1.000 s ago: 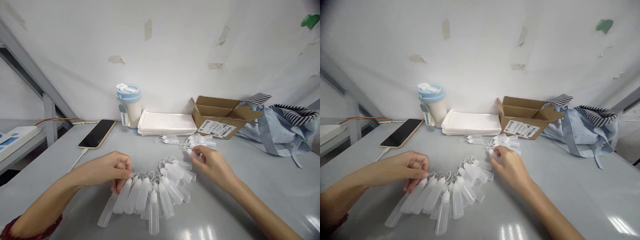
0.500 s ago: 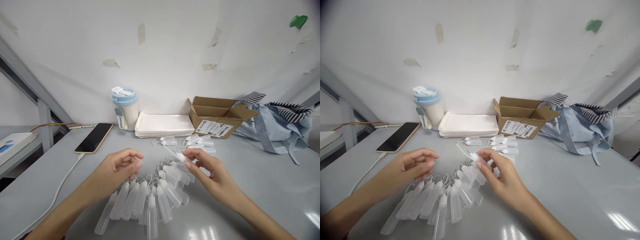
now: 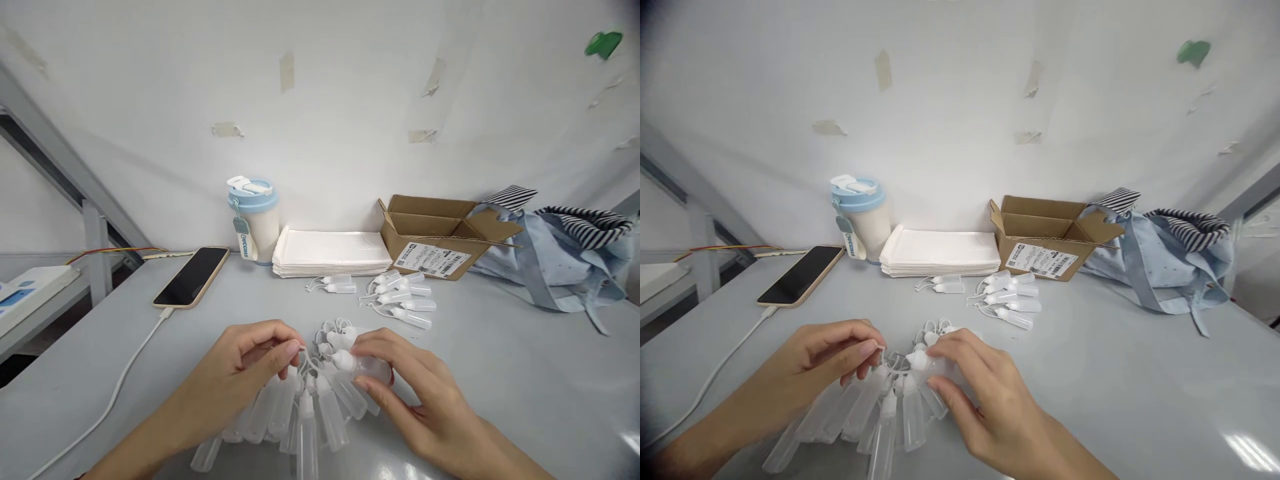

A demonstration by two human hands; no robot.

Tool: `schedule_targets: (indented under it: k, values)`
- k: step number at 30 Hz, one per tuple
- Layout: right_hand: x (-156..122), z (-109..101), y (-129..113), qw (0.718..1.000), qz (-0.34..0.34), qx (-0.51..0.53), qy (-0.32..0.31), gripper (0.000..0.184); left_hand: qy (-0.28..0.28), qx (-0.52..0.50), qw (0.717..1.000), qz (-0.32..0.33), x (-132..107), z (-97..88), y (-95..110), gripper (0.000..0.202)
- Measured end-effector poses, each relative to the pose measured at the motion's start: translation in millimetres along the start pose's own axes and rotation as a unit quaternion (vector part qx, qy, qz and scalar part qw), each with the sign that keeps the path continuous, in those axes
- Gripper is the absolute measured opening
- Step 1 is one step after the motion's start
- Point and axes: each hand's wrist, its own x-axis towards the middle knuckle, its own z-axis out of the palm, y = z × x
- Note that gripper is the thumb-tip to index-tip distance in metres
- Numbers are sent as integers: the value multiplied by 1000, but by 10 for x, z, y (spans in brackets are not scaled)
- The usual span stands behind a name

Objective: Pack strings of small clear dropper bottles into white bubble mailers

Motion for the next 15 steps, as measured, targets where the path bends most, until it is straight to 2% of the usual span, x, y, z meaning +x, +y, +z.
schedule_targets:
  k: [10, 15]
  values:
    - [-17, 30, -2, 994, -60, -89, 17, 24, 2, -15, 1000, 12, -31, 16, -8, 31]
    - [-27, 41, -19, 988, -78, -131, 32, 23, -22, 12, 998, 53, -56, 62, 27, 29]
